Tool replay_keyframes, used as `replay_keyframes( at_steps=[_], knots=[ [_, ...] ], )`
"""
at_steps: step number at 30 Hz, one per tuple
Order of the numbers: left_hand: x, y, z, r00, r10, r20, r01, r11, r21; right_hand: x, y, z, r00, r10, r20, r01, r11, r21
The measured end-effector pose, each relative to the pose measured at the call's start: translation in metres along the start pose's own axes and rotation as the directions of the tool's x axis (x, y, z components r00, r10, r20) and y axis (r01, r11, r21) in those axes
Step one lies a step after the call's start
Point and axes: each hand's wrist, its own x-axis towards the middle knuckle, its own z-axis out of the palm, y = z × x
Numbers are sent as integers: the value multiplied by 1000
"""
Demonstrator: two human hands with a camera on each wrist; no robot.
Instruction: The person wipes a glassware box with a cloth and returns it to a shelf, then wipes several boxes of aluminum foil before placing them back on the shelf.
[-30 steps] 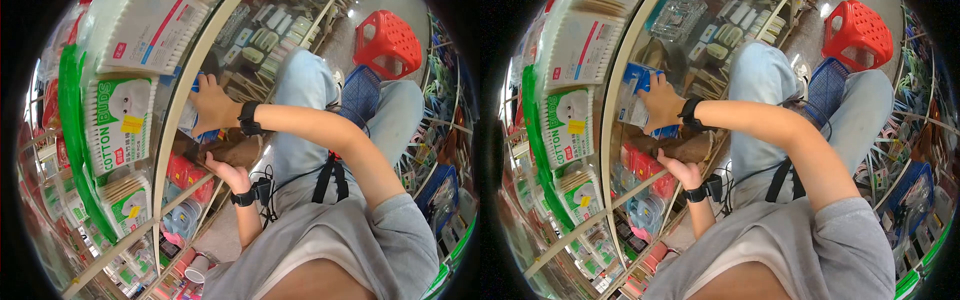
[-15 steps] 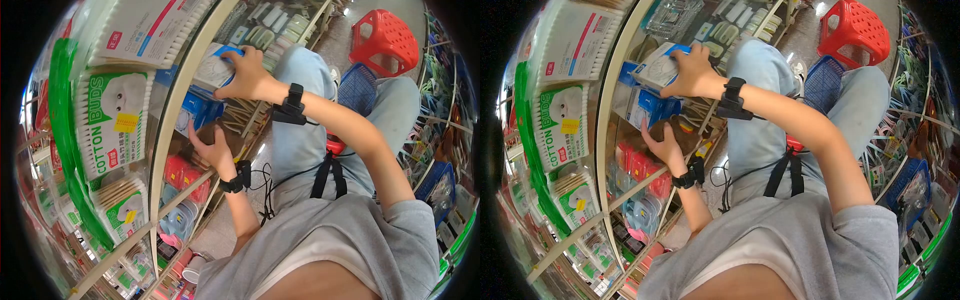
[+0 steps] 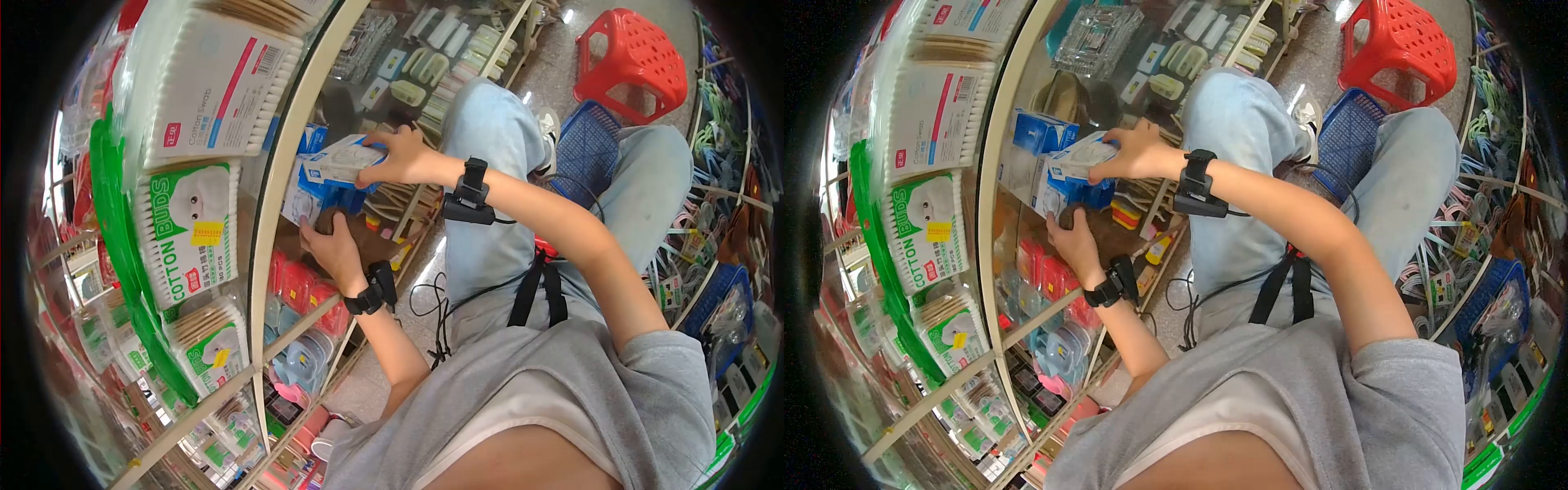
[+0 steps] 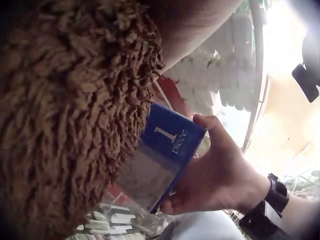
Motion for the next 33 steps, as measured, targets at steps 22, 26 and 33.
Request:
replay_keyframes(
  at_steps=[22,26,33],
  knots=[
    [-15,-10,7,855,-233,463,489,63,-870,-4,12,-24,975,-132,181,4,818,575],
    [-4,-12,3,870,-182,458,458,-43,-888,-5,12,-30,955,-139,261,-20,850,526],
    [6,-25,28,874,-148,463,481,117,-869,-9,11,-31,963,-107,249,-40,853,521]
  ],
)
